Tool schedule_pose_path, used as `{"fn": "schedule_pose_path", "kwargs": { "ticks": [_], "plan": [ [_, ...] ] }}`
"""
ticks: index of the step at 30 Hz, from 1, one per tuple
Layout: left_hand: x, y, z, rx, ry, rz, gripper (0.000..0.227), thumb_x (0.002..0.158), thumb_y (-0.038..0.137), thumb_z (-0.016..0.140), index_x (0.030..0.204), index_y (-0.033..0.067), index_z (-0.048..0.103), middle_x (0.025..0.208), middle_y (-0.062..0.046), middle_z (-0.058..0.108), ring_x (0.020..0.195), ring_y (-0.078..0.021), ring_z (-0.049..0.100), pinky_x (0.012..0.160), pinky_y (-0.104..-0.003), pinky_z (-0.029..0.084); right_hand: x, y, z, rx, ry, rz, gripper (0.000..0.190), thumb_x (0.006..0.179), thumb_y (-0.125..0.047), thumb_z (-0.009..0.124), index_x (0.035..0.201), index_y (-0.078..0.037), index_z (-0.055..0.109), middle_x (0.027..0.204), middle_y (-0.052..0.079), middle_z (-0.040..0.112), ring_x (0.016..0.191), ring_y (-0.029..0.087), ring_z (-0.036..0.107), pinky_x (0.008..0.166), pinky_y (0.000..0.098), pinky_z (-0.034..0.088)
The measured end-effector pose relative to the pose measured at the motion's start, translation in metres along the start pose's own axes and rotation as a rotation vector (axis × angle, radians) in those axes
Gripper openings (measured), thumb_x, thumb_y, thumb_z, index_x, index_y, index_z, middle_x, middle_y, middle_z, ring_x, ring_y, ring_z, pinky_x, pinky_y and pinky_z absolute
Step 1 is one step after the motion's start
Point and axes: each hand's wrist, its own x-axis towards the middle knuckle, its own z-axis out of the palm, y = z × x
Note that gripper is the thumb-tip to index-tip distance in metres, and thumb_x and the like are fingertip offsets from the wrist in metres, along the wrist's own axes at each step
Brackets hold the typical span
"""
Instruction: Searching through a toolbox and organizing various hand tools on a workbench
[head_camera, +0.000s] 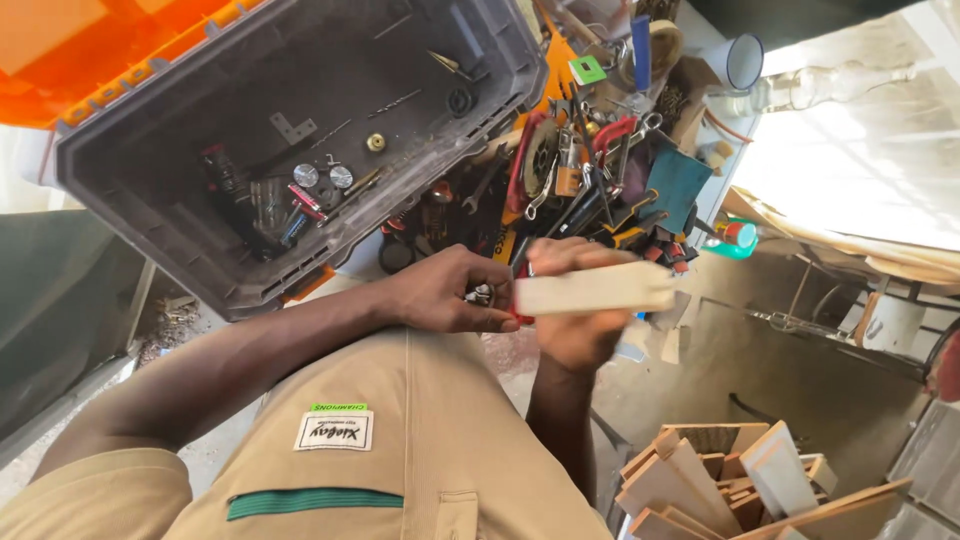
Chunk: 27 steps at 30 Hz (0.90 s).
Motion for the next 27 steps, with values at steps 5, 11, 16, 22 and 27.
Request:
{"fn": "schedule_pose_path", "kwargs": {
  "ticks": [5,11,16,22,27],
  "plan": [
    [0.003,0.008,-0.009,-0.028,0.042,0.014,0.024,0.088,0.027,0.082,0.075,0.0090,0.072,0.057,-0.009,0.065,0.060,-0.0136,0.057,0.055,-0.030,0.048,-0.013,0.001,-0.030,0.072,0.170,0.156,0.058,0.099,-0.065,0.048,0.108,-0.008,0.052,0.087,0.021,0.064,0.081,0.033,0.068,0.084,0.0450,0.057],
    [0.010,0.040,-0.009,-0.186,0.301,0.262,0.027,0.091,0.023,0.074,0.074,0.0026,0.070,0.056,-0.007,0.064,0.048,-0.0082,0.055,0.045,-0.020,0.046,-0.060,0.037,-0.011,0.263,0.183,0.643,0.045,0.091,-0.028,0.073,0.116,0.007,0.062,0.102,0.028,0.073,0.088,0.033,0.077,0.078,0.0494,0.064],
    [0.009,0.045,-0.010,-0.218,0.394,0.423,0.050,0.082,0.022,0.083,0.110,-0.0132,0.060,0.068,-0.019,0.065,0.046,-0.0179,0.060,0.044,-0.025,0.052,-0.063,0.074,-0.007,0.581,0.120,0.578,0.044,0.090,-0.017,0.073,0.120,0.011,0.056,0.103,0.032,0.070,0.091,0.042,0.075,0.081,0.0619,0.058],
    [-0.003,0.044,-0.003,-0.079,0.431,0.411,0.064,0.079,0.017,0.090,0.127,-0.0065,0.055,0.103,-0.021,0.073,0.114,-0.0297,0.069,0.078,-0.034,0.063,-0.033,0.046,0.031,0.656,0.035,0.518,0.043,0.089,-0.020,0.079,0.116,0.008,0.062,0.096,0.025,0.074,0.089,0.036,0.077,0.079,0.0516,0.062],
    [-0.026,0.052,-0.005,0.038,0.576,0.108,0.038,0.078,0.027,0.090,0.102,0.0038,0.072,0.088,-0.012,0.077,0.081,-0.0147,0.068,0.067,-0.030,0.058,-0.033,0.041,0.049,0.555,-0.050,0.558,0.037,0.094,-0.028,0.077,0.113,0.001,0.064,0.097,0.020,0.077,0.089,0.028,0.077,0.079,0.0450,0.064]
  ]
}}
